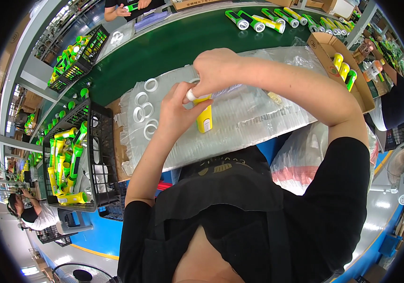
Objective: Assembling plastic flashlights by attaching lenses and caps, then sorting components on a production line.
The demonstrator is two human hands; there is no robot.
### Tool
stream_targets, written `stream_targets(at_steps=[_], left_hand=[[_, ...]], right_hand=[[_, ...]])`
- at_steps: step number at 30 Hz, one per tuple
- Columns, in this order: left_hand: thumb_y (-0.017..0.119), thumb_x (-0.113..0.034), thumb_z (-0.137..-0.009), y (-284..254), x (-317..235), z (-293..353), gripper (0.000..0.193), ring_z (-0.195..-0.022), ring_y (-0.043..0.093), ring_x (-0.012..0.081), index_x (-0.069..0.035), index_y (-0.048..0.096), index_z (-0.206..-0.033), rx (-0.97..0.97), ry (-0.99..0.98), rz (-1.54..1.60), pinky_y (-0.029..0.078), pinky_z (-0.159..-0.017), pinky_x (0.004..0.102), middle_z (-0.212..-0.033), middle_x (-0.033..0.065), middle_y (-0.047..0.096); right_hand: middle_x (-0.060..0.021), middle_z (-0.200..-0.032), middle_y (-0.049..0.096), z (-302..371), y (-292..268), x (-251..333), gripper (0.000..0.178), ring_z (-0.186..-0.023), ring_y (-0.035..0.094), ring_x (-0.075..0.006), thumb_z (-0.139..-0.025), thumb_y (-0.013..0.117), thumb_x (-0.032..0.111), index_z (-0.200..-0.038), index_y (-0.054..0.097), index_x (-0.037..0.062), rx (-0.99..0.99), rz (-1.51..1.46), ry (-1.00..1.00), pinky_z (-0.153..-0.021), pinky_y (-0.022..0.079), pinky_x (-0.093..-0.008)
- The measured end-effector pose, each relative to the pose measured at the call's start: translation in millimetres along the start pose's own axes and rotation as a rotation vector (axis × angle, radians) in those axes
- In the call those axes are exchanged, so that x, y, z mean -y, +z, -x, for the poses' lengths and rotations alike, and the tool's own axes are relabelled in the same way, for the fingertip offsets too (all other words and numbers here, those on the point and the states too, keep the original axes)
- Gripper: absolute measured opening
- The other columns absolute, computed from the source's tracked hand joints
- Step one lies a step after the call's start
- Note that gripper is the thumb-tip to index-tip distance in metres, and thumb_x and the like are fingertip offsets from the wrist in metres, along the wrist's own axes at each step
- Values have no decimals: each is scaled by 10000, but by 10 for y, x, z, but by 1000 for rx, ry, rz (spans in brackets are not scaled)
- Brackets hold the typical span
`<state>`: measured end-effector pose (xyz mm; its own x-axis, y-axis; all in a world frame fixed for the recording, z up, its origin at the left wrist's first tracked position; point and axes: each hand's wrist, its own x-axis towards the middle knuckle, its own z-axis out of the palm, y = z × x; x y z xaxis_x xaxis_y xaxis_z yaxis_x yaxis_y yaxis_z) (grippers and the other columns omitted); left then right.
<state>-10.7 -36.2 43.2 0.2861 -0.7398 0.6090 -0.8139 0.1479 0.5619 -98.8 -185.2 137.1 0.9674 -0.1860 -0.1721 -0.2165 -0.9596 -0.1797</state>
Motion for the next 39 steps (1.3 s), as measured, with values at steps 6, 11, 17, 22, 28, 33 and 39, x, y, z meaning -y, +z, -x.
stream_targets(at_steps=[6, 11, 17, 22, 28, 33, 39], left_hand=[[862, -143, -658, 19, 50, 22, 402, -726, 616, 190, -78, 605, -960, -36, -13, -11, 480, -602, 290, -879, 67, 652], [864, -138, -656, -15, 6, -5, 402, -752, 633, 195, -75, 606, -959, -24, 23, 48, 483, -616, 283, -900, 63, 662], [852, -107, -663, -36, 97, 14, 395, -768, 647, 195, -73, 609, -972, -12, -34, 57, 502, -650, 287, -919, 58, 669], [829, -66, -674, -50, 181, 48, 394, -783, 644, 184, -65, 614, -1004, -2, -51, 102, 516, -693, 290, -940, 69, 671], [814, -96, -725, -35, 342, 135, 383, -842, 642, 175, -57, 593, -1036, -39, -67, 253, 525, -719, 299, -975, 70, 665], [712, 4, -788, 27, 180, 61, 330, -946, 641, 234, -89, 409, -881, -2, -317, 811, 526, -800, 348, -1047, 162, 633], [728, -196, -813, -21, -297, -1, 372, -862, 640, 300, -89, 438, -1020, 236, 67, 1350, 538, -757, 401, -960, 213, 596]], right_hand=[[-171, -748, 630, 17, 203, 45, 593, -738, 635, -329, -675, 691, 562, -780, 616, -17, -186, 13, -82, -639, 490, -421], [-150, -628, 601, -94, 370, -246, 495, -602, 607, -342, -667, 644, 498, -688, 604, 5, -555, -383, -500, -563, 475, -435], [-152, -903, 635, -51, 205, -3, 674, -820, 630, -284, -670, 723, 588, -947, 611, -17, -107, -79, 16, -661, 477, -366], [-114, -958, 638, -93, 910, -129, 533, -869, 634, -244, -727, 811, 333, -1145, 619, 64, -751, -495, -317, -717, 497, -354], [-139, -1153, 614, 8, 1965, 256, 805, -1037, 619, -245, -724, 824, 332, -1350, 418, 29, -716, -1272, -99, -858, 490, -368], [-111, -827, 670, 107, 2022, 512, 460, -705, 665, -257, -730, 755, 293, -1040, 564, 13, -662, -1087, 179, -626, 527, -378], [-67, -666, 595, 696, 1440, 298, 303, -514, 584, -153, -731, 747, 195, -888, 591, -12, 268, -1820, -341, -479, 477, -288]])
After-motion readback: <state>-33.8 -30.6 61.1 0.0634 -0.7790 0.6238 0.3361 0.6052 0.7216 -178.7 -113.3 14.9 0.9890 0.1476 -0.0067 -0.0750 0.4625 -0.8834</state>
